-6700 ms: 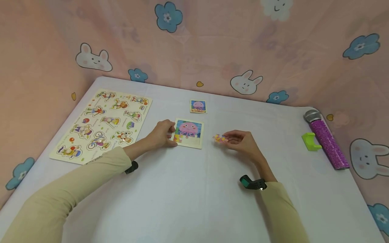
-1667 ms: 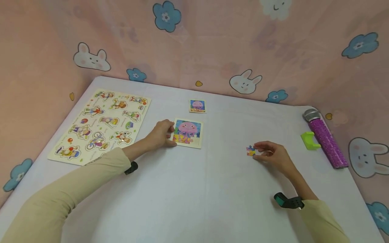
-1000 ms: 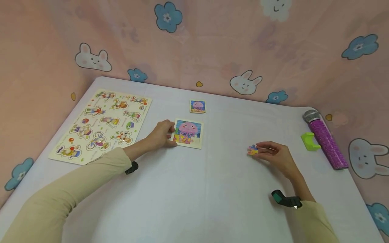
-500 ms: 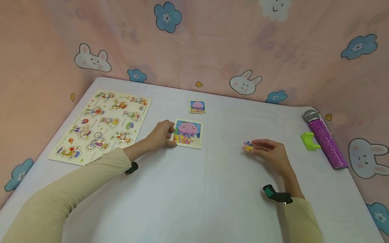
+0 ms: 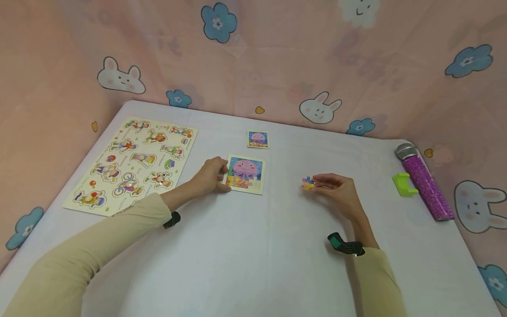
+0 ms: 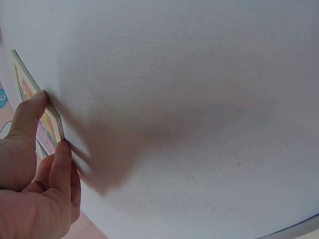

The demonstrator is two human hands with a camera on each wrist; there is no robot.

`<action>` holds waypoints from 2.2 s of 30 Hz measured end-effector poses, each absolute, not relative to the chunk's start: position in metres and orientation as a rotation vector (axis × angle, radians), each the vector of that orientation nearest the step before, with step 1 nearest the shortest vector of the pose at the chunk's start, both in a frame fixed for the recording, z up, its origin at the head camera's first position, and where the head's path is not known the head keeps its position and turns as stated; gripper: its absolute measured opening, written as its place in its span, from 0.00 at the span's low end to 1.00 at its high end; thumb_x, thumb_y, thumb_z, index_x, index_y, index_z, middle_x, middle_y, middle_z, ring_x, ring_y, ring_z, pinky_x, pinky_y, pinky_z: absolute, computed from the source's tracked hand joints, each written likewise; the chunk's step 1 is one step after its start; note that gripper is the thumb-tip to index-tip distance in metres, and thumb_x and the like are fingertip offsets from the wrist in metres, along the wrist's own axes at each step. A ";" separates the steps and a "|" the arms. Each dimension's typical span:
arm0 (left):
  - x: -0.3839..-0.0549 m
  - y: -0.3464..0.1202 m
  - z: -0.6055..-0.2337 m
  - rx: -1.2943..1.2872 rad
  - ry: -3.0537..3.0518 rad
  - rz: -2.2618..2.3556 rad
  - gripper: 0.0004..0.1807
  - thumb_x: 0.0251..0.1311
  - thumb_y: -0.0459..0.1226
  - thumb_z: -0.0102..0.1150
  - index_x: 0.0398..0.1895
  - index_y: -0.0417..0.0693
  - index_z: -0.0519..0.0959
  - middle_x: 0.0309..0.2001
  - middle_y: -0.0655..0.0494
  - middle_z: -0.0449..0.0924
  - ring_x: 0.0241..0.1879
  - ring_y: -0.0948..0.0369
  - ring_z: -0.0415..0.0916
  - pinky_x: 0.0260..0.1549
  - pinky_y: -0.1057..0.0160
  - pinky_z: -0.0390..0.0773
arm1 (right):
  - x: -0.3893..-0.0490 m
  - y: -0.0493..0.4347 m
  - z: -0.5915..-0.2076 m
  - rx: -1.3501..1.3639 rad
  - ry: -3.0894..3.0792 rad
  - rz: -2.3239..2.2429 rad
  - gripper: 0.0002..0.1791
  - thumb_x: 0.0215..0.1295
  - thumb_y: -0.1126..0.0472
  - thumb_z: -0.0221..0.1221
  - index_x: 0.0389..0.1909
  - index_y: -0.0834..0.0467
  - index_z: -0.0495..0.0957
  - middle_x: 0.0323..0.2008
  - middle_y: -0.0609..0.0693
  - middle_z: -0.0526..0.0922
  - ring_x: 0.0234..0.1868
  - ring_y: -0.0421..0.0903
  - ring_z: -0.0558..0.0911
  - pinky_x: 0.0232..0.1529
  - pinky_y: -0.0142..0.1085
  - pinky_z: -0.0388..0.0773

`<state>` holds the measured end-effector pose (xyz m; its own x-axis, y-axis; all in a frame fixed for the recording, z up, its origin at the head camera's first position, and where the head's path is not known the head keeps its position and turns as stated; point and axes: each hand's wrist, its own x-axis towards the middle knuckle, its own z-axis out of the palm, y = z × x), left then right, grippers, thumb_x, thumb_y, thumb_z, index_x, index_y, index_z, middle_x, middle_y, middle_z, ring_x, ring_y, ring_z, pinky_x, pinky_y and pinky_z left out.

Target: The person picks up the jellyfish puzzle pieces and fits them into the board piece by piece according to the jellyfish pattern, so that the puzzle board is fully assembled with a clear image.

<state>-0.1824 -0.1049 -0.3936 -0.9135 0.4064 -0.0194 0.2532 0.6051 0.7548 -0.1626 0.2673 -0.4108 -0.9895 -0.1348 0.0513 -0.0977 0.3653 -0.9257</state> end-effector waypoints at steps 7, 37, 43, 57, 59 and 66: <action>-0.182 -0.105 -0.392 0.535 2.640 1.189 0.23 0.41 0.24 0.73 0.40 0.27 0.71 0.44 0.37 0.72 0.47 0.47 0.70 0.46 0.60 0.80 | -0.169 0.253 -0.408 -0.228 2.577 -1.726 0.19 0.56 0.67 0.67 0.48 0.70 0.79 0.41 0.42 0.83 0.40 0.35 0.82 0.46 0.24 0.77; -0.184 -0.105 -0.392 0.529 2.645 1.169 0.24 0.41 0.25 0.74 0.42 0.27 0.72 0.41 0.39 0.72 0.43 0.50 0.70 0.45 0.60 0.80 | -0.188 0.191 -0.415 -0.353 2.434 -1.843 0.18 0.54 0.71 0.67 0.47 0.70 0.79 0.45 0.60 0.83 0.39 0.40 0.83 0.48 0.31 0.79; -0.185 -0.104 -0.393 0.531 2.652 1.154 0.24 0.41 0.25 0.74 0.40 0.28 0.72 0.40 0.41 0.72 0.42 0.51 0.69 0.45 0.60 0.80 | -0.188 0.179 -0.416 -0.384 2.404 -1.827 0.18 0.53 0.73 0.66 0.47 0.70 0.79 0.45 0.65 0.82 0.38 0.41 0.82 0.44 0.30 0.81; -0.182 -0.105 -0.391 0.497 2.607 1.207 0.26 0.42 0.24 0.73 0.45 0.26 0.71 0.44 0.38 0.71 0.47 0.48 0.70 0.47 0.59 0.80 | -0.183 0.148 -0.431 -0.384 2.391 -1.791 0.19 0.49 0.72 0.69 0.44 0.70 0.81 0.41 0.62 0.83 0.32 0.40 0.82 0.37 0.28 0.81; -0.182 -0.105 -0.391 0.499 2.606 1.210 0.25 0.41 0.23 0.73 0.44 0.26 0.71 0.44 0.38 0.71 0.47 0.48 0.70 0.47 0.59 0.80 | -0.183 0.145 -0.432 -0.383 2.406 -1.774 0.19 0.49 0.72 0.70 0.44 0.69 0.81 0.42 0.61 0.84 0.32 0.40 0.82 0.37 0.27 0.81; -0.182 -0.105 -0.392 0.517 2.621 1.196 0.25 0.42 0.24 0.73 0.44 0.26 0.71 0.43 0.39 0.71 0.46 0.48 0.70 0.46 0.59 0.80 | -0.182 0.139 -0.431 -0.402 2.466 -1.723 0.17 0.49 0.72 0.70 0.42 0.68 0.81 0.39 0.60 0.84 0.30 0.41 0.80 0.35 0.26 0.80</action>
<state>-0.1818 -0.1054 -0.3922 -0.9155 0.3994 -0.0478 0.2257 0.6083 0.7609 -0.1825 0.1389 -0.4314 -0.9594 -0.2750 0.0634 -0.1541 0.3223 -0.9340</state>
